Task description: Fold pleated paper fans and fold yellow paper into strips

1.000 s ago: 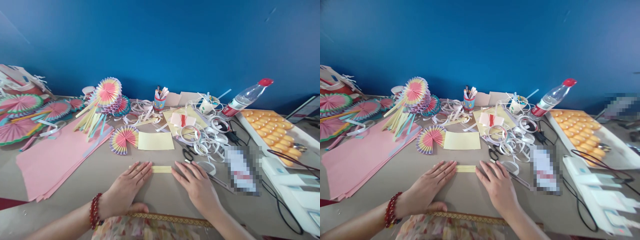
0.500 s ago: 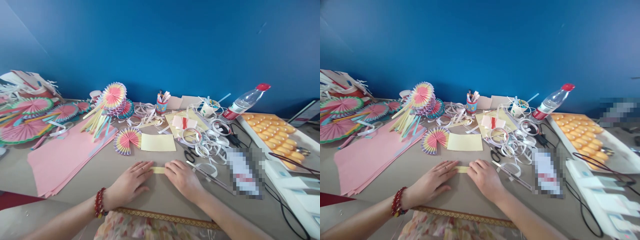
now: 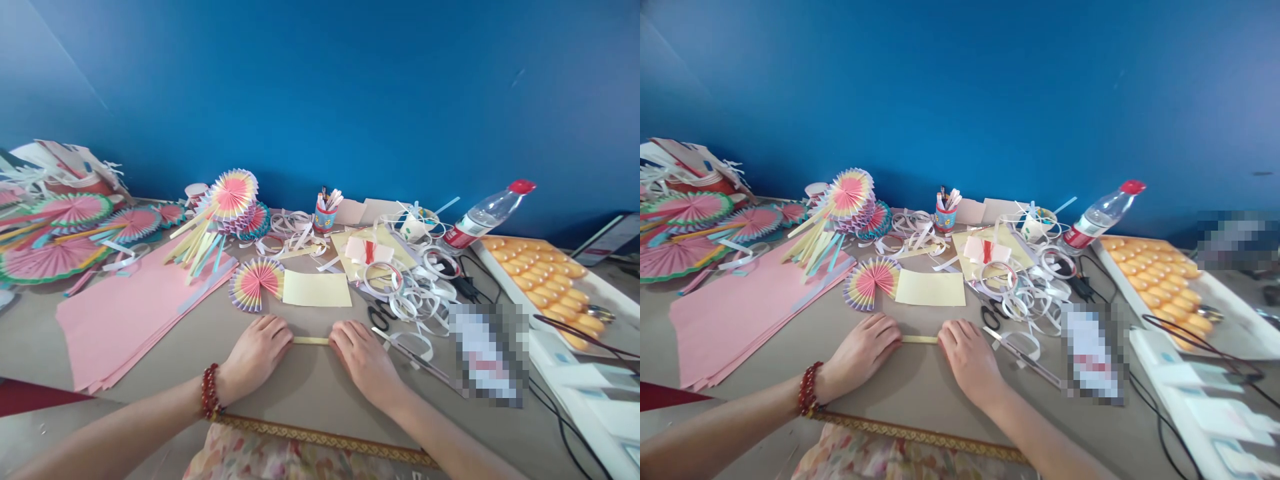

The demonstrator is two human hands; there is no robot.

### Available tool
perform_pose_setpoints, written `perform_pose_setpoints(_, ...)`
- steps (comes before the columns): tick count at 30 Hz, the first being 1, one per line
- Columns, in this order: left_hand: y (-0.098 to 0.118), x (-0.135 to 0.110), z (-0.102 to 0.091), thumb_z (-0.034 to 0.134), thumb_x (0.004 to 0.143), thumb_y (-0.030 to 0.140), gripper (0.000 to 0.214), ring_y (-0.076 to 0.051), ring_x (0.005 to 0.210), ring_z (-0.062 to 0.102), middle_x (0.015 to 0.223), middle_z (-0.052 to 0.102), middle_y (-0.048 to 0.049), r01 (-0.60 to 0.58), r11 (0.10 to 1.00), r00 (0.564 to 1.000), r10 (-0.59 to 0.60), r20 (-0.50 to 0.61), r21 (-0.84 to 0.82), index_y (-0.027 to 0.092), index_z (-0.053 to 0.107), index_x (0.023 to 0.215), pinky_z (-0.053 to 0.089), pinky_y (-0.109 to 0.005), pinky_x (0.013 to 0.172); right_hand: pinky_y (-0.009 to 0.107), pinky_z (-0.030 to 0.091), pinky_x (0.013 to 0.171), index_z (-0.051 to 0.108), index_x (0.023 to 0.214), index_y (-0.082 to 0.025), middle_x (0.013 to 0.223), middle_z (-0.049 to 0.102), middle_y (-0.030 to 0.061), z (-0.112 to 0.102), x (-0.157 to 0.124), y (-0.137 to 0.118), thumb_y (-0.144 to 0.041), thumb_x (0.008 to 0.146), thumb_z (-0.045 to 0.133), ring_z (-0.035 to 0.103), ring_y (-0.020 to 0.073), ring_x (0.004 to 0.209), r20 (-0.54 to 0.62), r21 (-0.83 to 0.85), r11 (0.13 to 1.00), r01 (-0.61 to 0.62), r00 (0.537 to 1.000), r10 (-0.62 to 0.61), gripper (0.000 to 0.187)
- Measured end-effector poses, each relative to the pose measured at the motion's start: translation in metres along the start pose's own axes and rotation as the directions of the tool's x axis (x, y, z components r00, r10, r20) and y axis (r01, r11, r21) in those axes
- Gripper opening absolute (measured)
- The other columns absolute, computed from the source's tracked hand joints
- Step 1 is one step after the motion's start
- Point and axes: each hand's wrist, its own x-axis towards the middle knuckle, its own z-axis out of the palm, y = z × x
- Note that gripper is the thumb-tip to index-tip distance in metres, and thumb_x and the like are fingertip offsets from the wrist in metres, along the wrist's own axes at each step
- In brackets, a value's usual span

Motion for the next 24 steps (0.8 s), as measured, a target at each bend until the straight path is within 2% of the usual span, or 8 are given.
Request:
perform_pose_setpoints(6, 0.0, 0.006, -0.003, 0.044, 0.097, 0.018, 0.019, -0.022, 0.085, 0.052, 0.092, 0.058, -0.0064, 0.061, 0.998, 0.998, -0.061, 0.022, 0.011, 0.017, 0.058, 0.084, 0.046, -0.037, 0.078, 0.035, 0.041, 0.076, 0.054, 0.082, -0.021, 0.088, 0.058, 0.0038, -0.002, 0.002, -0.001, -0.012, 0.096, 0.045, 0.053, 0.0209, 0.083, 0.017, -0.012, 0.998, -0.068, 0.998, 0.068, 0.019)
perform_pose_setpoints(12, -0.001, 0.012, -0.003, 0.047, 0.094, 0.02, 0.015, -0.023, 0.084, 0.052, 0.094, 0.056, -0.007, 0.089, 0.994, 0.995, -0.092, 0.041, 0.069, 0.018, 0.055, 0.08, 0.045, -0.038, 0.076, 0.037, 0.04, 0.079, 0.053, 0.083, -0.02, 0.09, 0.057, 0.005, 0.003, 0.003, 0.002, -0.021, 0.097, 0.049, 0.052, 0.0225, 0.084, -0.003, -0.016, 0.993, -0.116, 0.993, 0.116, 0.014)
perform_pose_setpoints(18, -0.005, 0.008, -0.003, 0.044, 0.095, 0.017, 0.014, -0.023, 0.085, 0.053, 0.095, 0.056, -0.0068, 0.106, 0.994, 0.994, -0.107, 0.028, 0.03, 0.018, 0.055, 0.086, 0.045, -0.037, 0.077, 0.036, 0.043, 0.081, 0.054, 0.088, -0.021, 0.095, 0.058, 0.0047, 0.002, 0.0, 0.008, -0.018, 0.095, 0.053, 0.054, 0.0228, 0.089, 0.021, 0.118, 0.979, -0.168, 0.986, 0.167, 0.008)
perform_pose_setpoints(24, -0.021, -0.008, -0.003, 0.04, 0.097, 0.014, 0.017, -0.021, 0.086, 0.052, 0.094, 0.057, -0.0055, 0.117, 0.989, 0.993, -0.116, 0.009, -0.087, 0.018, 0.052, 0.086, 0.043, -0.036, 0.079, 0.034, 0.044, 0.08, 0.055, 0.089, -0.022, 0.095, 0.058, 0.0039, -0.007, -0.005, 0.019, -0.007, 0.093, 0.05, 0.055, 0.0217, 0.09, 0.063, 0.312, 0.936, -0.161, 0.987, 0.148, 0.016)
